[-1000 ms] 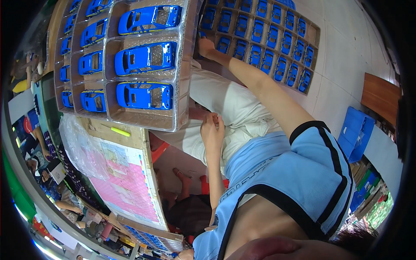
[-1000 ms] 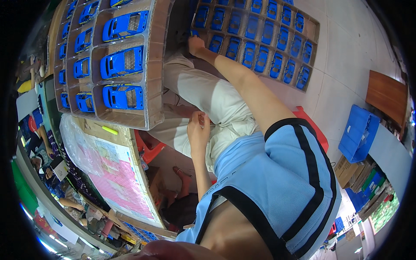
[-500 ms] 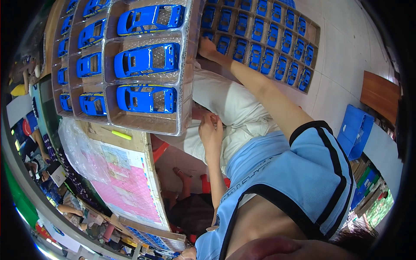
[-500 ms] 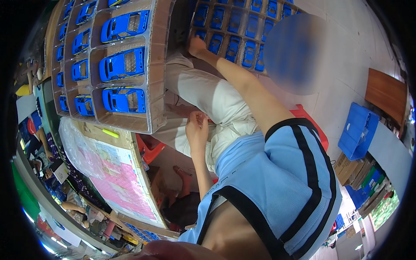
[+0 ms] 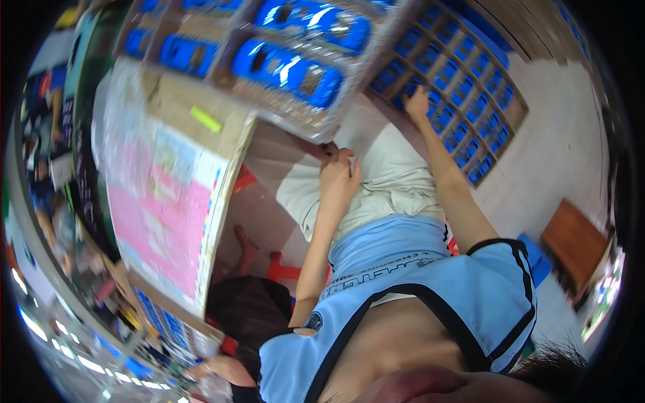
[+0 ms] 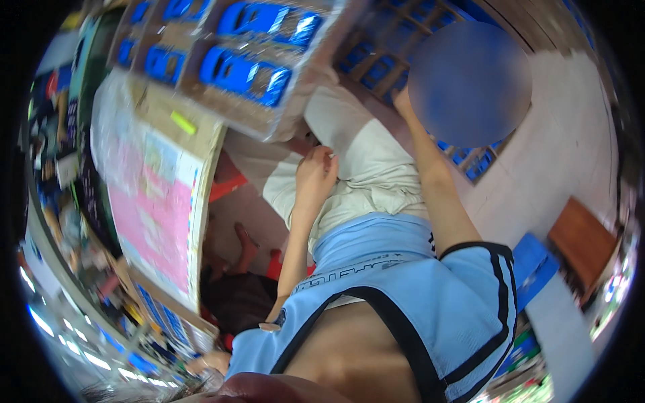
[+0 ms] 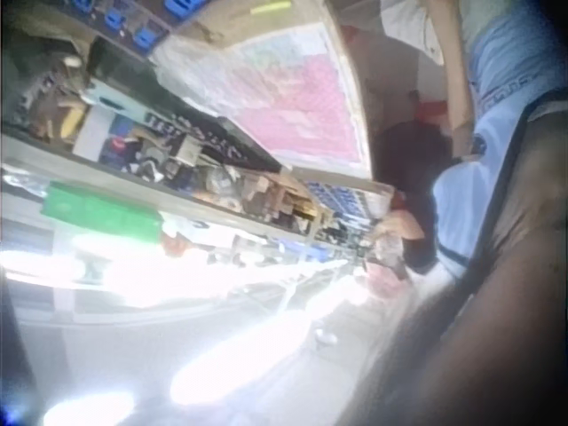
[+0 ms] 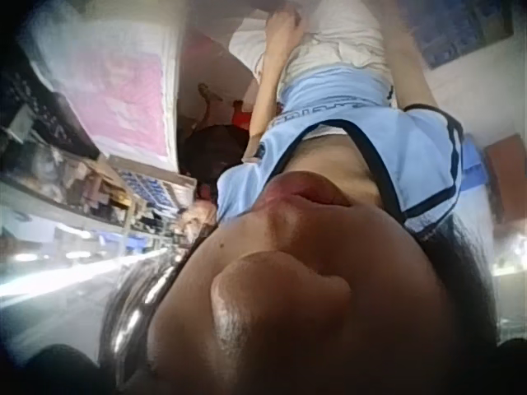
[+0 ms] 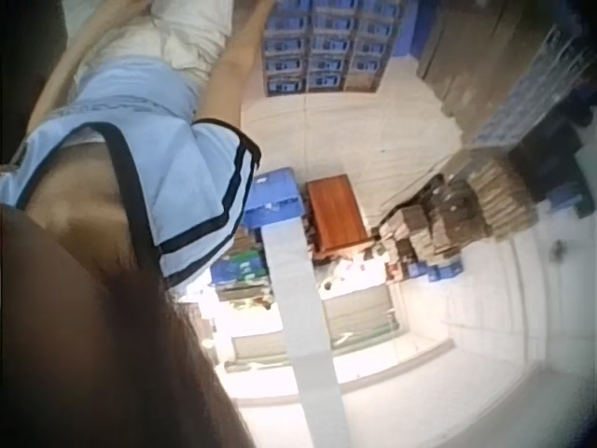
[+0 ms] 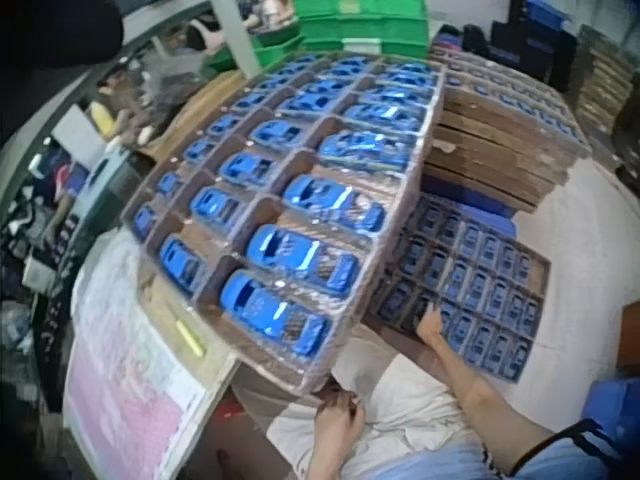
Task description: The person assembles toy cars by taking plastic car shells, inserting clear plastic components into them by hand, and setting them aside.
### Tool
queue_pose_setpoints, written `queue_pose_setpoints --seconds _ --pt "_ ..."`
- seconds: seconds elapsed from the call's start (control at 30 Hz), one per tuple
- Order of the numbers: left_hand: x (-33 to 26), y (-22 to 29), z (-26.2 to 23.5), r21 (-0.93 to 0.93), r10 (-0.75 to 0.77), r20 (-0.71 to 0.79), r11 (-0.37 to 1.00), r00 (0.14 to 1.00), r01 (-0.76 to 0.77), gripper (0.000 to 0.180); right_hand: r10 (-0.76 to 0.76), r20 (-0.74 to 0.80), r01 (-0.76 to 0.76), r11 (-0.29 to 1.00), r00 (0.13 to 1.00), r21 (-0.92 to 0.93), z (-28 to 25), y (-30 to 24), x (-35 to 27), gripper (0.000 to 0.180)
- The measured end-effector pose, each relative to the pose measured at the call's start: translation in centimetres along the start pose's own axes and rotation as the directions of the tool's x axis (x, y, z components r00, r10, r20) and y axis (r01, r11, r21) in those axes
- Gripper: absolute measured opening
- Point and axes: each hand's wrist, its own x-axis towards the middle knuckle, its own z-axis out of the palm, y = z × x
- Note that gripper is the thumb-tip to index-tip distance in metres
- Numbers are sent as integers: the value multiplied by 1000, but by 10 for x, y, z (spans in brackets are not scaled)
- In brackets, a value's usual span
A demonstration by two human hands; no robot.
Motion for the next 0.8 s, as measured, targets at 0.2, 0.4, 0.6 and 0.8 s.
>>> queue_pose_setpoints --seconds 0.2,0.4,0.6,0.8 --pt "-18 23 -51 -131 36 -187 990 982 -61 10 50 167 -45 998 985 -32 8 -13 23 81" --pt "-36 21 -124 -13 43 -736 997 676 -78 13 -199 -271 245 958 942 149 -9 0 15 48" --pt "-41 -10 -170 44 -66 -888 973 455 227 14 -17 -230 129 866 973 483 -25 20 33 49" --pt "-49 -50 -193 109 -100 -911 878 400 466 22 -123 264 -210 335 957 919 -74 -27 3 31"
